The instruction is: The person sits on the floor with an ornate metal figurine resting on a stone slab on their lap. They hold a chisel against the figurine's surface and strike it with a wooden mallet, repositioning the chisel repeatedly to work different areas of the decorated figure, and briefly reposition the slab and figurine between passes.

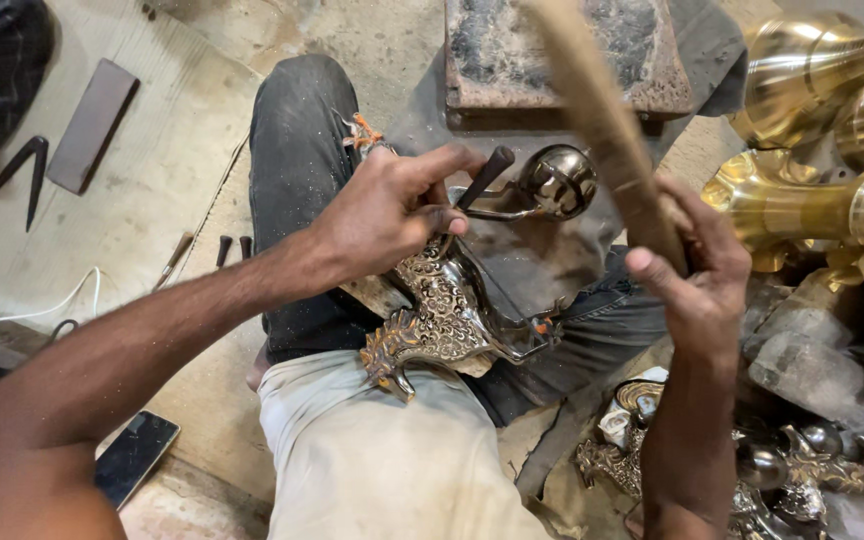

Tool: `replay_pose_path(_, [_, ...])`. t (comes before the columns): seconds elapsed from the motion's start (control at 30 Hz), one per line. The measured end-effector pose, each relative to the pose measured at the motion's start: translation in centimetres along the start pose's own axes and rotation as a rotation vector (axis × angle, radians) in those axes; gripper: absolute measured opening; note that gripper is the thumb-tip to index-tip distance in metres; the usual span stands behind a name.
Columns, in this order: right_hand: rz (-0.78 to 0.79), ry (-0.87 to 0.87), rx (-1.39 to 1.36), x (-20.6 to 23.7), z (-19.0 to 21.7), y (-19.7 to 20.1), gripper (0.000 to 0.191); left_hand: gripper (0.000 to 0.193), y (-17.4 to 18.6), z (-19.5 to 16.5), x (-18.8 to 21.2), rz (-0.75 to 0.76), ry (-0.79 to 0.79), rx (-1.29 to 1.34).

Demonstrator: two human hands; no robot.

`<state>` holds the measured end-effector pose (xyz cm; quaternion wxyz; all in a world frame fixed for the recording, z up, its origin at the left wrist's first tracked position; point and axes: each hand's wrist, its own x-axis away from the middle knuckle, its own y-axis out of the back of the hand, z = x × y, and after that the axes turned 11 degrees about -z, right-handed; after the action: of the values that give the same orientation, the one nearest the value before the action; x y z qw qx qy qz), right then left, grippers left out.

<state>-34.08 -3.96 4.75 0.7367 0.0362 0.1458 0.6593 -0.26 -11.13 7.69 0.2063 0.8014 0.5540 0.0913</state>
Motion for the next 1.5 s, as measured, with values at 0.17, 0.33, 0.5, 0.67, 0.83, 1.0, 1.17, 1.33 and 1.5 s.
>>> replay_pose_path(0.17, [0.193,-0.114,-0.035,-1.9,1.6,-0.2,0.062,0.045,0.1,0.5,0.0,-0.003,-0.033,0.011])
replay_pose_path(0.33, [0.173,-0.146,-0.063,-2.0,2.0,0.0,0.065,0.043,-0.1,0.7,0.2,0.005,-0.047,-0.003])
replay_pose_path(0.5, [0.227,0.040,-0.048,-1.8,1.1,0.4,0.060,0.048,0.8,0.9,0.7,-0.027,0.181,0.150])
replay_pose_path(0.67, [-0.009,-0.118,-0.314,-1.5,0.2,-0.1,0.058,0.051,1.8,0.8,2.3,-0.039,0.226,0.268])
replay_pose_path(0.83, [0.005,-0.143,-0.074,-3.2,-0.1,-0.2,0.051,0.051,1.4,0.7,2.3,-0.038,0.181,0.087])
replay_pose_path(1.0, [0.164,0.161,0.508,-6.2,0.9,0.0,0.047,0.050,1.4,0.5,2.2,-0.073,0.151,0.084])
replay_pose_path(1.17, [0.347,-0.015,0.657,-8.6,2.4,-0.4,0.031,0.048,1.2,0.3,2.1,-0.084,0.172,0.041])
replay_pose_path(1.33, [0.337,-0.040,0.694,-10.4,3.5,-1.0,0.030,0.045,1.2,0.5,1.8,-0.073,0.182,0.057])
replay_pose_path(1.5, [0.405,0.094,1.053,-10.2,4.2,-1.8,0.032,0.045,1.3,0.7,1.8,-0.061,0.200,0.049])
